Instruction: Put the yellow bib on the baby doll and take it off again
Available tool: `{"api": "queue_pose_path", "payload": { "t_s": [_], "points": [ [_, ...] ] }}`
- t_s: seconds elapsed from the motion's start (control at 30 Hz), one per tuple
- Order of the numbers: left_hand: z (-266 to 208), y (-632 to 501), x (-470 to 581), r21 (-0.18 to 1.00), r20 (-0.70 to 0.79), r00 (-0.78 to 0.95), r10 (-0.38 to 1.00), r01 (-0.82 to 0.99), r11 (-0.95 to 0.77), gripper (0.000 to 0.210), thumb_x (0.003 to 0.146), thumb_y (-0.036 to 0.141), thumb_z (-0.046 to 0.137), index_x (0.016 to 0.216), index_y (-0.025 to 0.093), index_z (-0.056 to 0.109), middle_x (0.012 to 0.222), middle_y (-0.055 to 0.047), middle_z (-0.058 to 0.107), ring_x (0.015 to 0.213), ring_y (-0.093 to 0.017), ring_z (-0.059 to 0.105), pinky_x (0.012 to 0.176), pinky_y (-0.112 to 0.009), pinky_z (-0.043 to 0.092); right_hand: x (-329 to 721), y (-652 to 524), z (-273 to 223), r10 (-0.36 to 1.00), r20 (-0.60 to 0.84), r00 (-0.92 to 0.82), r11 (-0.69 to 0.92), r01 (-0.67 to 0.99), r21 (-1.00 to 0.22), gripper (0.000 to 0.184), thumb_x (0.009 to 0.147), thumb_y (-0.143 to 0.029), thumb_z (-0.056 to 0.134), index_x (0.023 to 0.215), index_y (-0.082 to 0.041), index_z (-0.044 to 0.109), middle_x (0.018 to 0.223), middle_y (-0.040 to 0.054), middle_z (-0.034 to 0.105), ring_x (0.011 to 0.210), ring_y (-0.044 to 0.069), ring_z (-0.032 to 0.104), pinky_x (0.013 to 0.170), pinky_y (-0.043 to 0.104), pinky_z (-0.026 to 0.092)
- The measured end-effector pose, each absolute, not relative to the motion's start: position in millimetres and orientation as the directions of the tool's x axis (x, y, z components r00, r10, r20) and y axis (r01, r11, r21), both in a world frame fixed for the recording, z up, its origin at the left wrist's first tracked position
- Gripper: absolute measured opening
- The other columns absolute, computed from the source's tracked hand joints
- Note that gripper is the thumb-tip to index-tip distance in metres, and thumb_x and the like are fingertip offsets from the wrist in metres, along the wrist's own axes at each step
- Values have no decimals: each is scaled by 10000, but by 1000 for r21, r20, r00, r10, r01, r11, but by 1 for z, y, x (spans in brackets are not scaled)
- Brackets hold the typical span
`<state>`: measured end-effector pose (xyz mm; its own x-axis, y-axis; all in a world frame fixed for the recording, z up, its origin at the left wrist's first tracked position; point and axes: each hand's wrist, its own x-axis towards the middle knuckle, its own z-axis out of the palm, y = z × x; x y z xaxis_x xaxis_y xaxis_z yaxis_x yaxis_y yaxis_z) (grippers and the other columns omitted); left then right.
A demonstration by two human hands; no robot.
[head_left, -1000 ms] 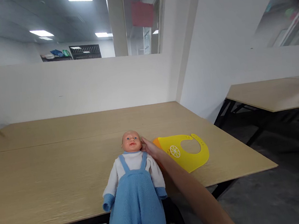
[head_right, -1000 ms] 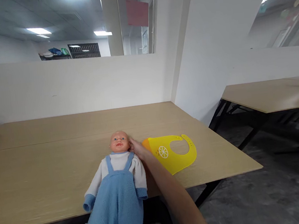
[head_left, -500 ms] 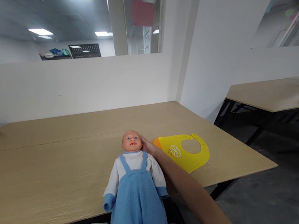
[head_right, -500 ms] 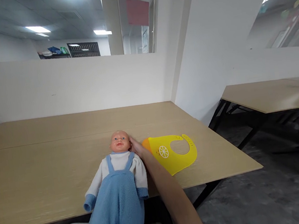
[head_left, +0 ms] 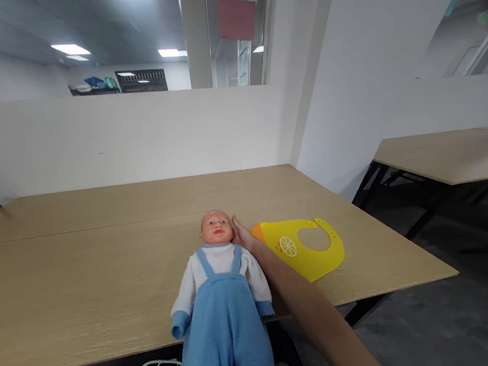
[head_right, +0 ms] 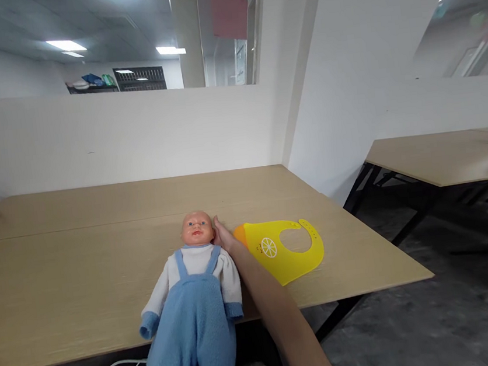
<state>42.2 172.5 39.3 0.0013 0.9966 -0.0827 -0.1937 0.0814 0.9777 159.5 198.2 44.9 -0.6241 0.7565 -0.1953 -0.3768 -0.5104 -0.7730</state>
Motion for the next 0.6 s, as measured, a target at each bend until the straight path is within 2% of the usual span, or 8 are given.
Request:
{"api": "queue_pose_path", "payload": {
  "t_s": [0.17, 0.27, 0.47, 0.6],
  "points": [
    [55, 181, 47, 991, -51, -25, 998, -126, 48, 905, 450, 558, 834, 1294, 407, 544, 1170, 4, 678, 1319, -391, 369, 893, -586, 548, 158, 212, 47, 764, -167, -623, -489, -390, -780, 770, 898, -689, 157, 1328, -124, 454, 1210, 155, 633, 1176, 241, 579, 1075, 467, 355],
    [66, 185, 53, 994, -28, -54, 998, -109, 22, 869, 460, 579, 824, 1273, 428, 559, 1150, 25, 688, 1319, -383, 377, 930, -587, 524, 157, 221, 49, 777, -187, -601, -486, -383, -786, 778, 895, -694, 158, 1323, -115, 453, 1190, 158, 641, 1158, 244, 591, 1074, 477, 349],
    [78, 188, 66, 988, 15, -148, 989, -150, -37, 831, 500, 618, 803, 1224, 251, 621, 1210, -78, 663, 1335, -366, 374, 987, -506, 493, 157, 232, 58, 775, -204, -599, -504, -390, -771, 795, 895, -692, 160, 1323, -87, 447, 1191, 177, 640, 1159, 251, 590, 1080, 478, 341],
    [83, 191, 67, 988, 19, -145, 989, -151, -41, 759, 523, 570, 813, 1206, 295, 628, 1168, -29, 686, 1314, -380, 399, 938, -532, 528, 157, 241, 63, 770, -198, -607, -517, -410, -751, 786, 892, -695, 172, 1314, -101, 467, 1212, 171, 631, 1178, 257, 576, 1088, 483, 332]
  ]
}}
